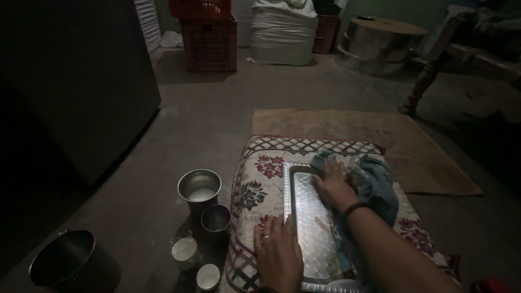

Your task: The person picks up a tray, places it on a cushion on the floor, and wipes the tray surface with a cloth.

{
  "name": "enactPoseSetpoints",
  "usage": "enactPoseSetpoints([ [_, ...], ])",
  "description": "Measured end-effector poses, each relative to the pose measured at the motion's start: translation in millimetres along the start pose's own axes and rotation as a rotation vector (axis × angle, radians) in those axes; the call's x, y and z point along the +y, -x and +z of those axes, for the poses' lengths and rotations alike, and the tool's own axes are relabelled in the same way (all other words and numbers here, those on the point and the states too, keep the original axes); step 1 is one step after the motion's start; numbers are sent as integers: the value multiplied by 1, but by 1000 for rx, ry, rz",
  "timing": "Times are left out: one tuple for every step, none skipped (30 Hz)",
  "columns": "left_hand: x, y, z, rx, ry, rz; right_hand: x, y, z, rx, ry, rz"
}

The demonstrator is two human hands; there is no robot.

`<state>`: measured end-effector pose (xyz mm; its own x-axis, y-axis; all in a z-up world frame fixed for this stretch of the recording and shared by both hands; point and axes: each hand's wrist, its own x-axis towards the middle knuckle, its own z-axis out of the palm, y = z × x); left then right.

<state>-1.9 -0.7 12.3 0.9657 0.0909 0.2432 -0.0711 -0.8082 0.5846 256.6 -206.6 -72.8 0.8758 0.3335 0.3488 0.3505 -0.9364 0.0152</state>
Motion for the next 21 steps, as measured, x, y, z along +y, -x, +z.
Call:
enactPoseSetpoints([
  [2,0,-1,-2,-15,-15,8,7,1,1,3,4],
  [3,1,-2,-3,-30,-31,13,14,0,99,-73,8],
  [5,0,-3,-3,-28,-27,15,18,-5,199,-151,12],
  [7,0,-4,-10,-33,-56,13,22,-13,202,-148,14],
  [8,1,-4,-17,-37,-86,9,28,-22,161,-101,61],
  [7,1,-4,-16,-34,-83,4,35,-34,121,-55,107],
  [5,3,-5,48,-37,-19,-3,42,-47,122,-53,110],
  [3,5,-6,113,-40,44,-11,49,-60,-6,86,96],
  [3,5,-5,112,-37,48,-19,55,-71,-134,223,83],
  [4,2,-4,73,-57,9,-26,60,-80,-133,226,87],
  [4,2,-3,34,-76,-29,-31,68,-87,-133,213,86],
  [3,3,-2,32,-71,-23,-35,74,-92,-134,200,84],
  [4,4,-1,56,-95,-12,-39,81,-95,-134,204,91],
  [4,4,-1,82,-119,-1,-43,88,-97,-64,186,126],
  [4,4,-1,82,-116,4,-45,92,-99,8,168,159],
  [4,3,0,57,-127,-8,-47,97,-104,10,172,163],
  [3,3,0,34,-138,-20,-49,103,-109,-60,187,174],
  [3,2,1,36,-135,-15,-52,109,-115,-131,202,186],
  [3,3,3,44,-151,-33,-55,117,-121,-129,204,190],
  [3,3,5,52,-167,-52,-58,127,-128,-55,112,235],
  [3,2,7,51,-166,-45,-60,136,-134,19,18,280],
])
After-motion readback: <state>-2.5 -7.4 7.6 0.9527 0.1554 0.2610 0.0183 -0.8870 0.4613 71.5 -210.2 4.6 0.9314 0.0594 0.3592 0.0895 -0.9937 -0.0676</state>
